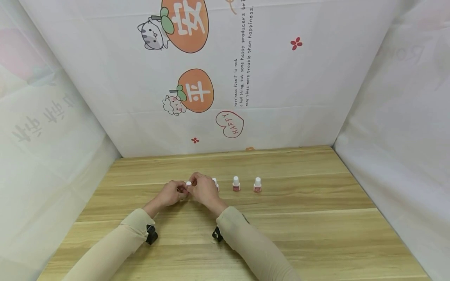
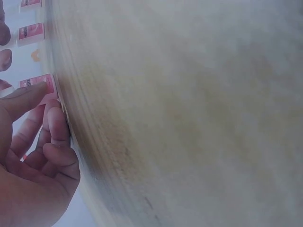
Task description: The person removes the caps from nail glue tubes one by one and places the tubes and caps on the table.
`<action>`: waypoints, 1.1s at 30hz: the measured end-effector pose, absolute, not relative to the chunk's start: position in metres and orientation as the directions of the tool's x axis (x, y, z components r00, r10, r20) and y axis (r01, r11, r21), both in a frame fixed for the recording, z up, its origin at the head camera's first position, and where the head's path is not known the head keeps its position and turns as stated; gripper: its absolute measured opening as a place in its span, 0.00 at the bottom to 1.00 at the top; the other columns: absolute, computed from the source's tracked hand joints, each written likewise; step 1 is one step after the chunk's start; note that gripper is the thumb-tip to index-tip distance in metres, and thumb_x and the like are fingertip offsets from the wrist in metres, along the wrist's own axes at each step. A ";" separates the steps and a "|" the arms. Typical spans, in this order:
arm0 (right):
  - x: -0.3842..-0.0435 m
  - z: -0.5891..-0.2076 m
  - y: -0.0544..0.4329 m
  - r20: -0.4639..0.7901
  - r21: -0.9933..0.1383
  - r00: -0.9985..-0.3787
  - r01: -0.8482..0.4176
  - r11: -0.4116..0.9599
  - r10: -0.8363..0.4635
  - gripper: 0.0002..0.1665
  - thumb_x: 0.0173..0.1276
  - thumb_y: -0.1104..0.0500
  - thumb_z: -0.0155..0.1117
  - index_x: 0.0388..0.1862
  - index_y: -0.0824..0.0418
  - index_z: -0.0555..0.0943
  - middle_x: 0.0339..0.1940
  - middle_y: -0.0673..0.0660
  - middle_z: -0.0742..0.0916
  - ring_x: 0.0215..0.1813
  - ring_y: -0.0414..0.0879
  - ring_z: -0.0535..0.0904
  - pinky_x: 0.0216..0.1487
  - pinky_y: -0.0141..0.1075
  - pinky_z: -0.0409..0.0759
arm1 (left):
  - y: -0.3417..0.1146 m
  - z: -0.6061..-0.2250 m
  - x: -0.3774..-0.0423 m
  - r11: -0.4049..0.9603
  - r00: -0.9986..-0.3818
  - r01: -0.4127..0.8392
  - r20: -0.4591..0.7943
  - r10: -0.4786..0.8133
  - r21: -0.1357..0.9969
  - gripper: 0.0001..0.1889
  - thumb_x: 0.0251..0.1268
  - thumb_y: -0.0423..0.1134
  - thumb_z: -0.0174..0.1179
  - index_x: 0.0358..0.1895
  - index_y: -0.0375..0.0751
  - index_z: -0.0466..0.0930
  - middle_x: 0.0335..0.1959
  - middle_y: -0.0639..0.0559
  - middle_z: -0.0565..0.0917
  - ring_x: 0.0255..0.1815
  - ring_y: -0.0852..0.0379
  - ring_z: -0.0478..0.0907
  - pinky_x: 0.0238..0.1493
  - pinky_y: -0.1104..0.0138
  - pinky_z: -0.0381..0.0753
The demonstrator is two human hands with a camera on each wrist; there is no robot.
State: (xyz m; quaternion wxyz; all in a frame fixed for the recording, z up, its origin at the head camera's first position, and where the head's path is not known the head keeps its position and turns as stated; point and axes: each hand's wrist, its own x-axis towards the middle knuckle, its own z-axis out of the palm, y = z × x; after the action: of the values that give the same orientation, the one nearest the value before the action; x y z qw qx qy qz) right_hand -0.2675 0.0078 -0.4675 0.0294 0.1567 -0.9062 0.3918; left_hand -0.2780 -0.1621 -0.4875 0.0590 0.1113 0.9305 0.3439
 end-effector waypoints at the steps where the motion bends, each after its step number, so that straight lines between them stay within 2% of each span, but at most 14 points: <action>1: -0.267 -0.468 0.008 0.179 -0.698 -0.948 -0.312 0.645 -0.264 0.07 0.67 0.54 0.69 0.40 0.54 0.82 0.36 0.51 0.89 0.26 0.37 0.75 0.28 0.29 0.73 | -0.162 -0.488 -0.278 0.738 -0.968 0.164 -0.037 0.248 0.654 0.06 0.60 0.28 0.66 0.39 0.39 0.86 0.30 0.51 0.86 0.30 0.60 0.76 0.31 0.70 0.75; 10: -0.267 -0.466 0.008 0.184 -0.692 -0.943 -0.326 0.644 -0.278 0.07 0.66 0.56 0.67 0.42 0.54 0.83 0.37 0.50 0.89 0.29 0.38 0.77 0.31 0.30 0.75 | -0.164 -0.488 -0.278 0.722 -0.965 0.157 -0.051 0.258 0.674 0.06 0.61 0.28 0.65 0.39 0.39 0.86 0.30 0.51 0.85 0.29 0.59 0.75 0.29 0.70 0.74; 19: -0.267 -0.466 0.007 0.152 -0.707 -0.953 -0.290 0.645 -0.262 0.06 0.67 0.55 0.68 0.40 0.53 0.82 0.37 0.51 0.88 0.26 0.38 0.75 0.28 0.30 0.73 | -0.164 -0.489 -0.278 0.722 -0.966 0.156 -0.047 0.253 0.674 0.06 0.61 0.28 0.65 0.40 0.39 0.86 0.31 0.50 0.86 0.30 0.59 0.77 0.29 0.70 0.75; 26: -0.266 -0.463 0.007 0.156 -0.695 -0.951 -0.298 0.655 -0.267 0.06 0.66 0.56 0.68 0.41 0.53 0.83 0.38 0.50 0.88 0.27 0.38 0.75 0.30 0.30 0.74 | -0.164 -0.487 -0.277 0.727 -0.965 0.165 -0.043 0.259 0.666 0.06 0.61 0.28 0.66 0.40 0.38 0.86 0.32 0.50 0.86 0.31 0.59 0.77 0.31 0.69 0.76; 33: -0.266 -0.463 0.008 0.156 -0.689 -0.954 -0.291 0.663 -0.256 0.06 0.66 0.55 0.69 0.39 0.54 0.82 0.33 0.50 0.86 0.25 0.38 0.74 0.26 0.30 0.72 | -0.164 -0.487 -0.277 0.726 -0.965 0.148 -0.062 0.253 0.671 0.06 0.61 0.29 0.66 0.40 0.39 0.86 0.32 0.50 0.86 0.31 0.59 0.77 0.33 0.69 0.76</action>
State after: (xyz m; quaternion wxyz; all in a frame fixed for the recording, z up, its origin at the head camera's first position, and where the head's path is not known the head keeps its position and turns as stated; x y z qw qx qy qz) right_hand -0.2658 0.0084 -0.4625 0.0226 0.1500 -0.9117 0.3818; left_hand -0.2771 -0.1644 -0.4867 0.0747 0.1082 0.9260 0.3538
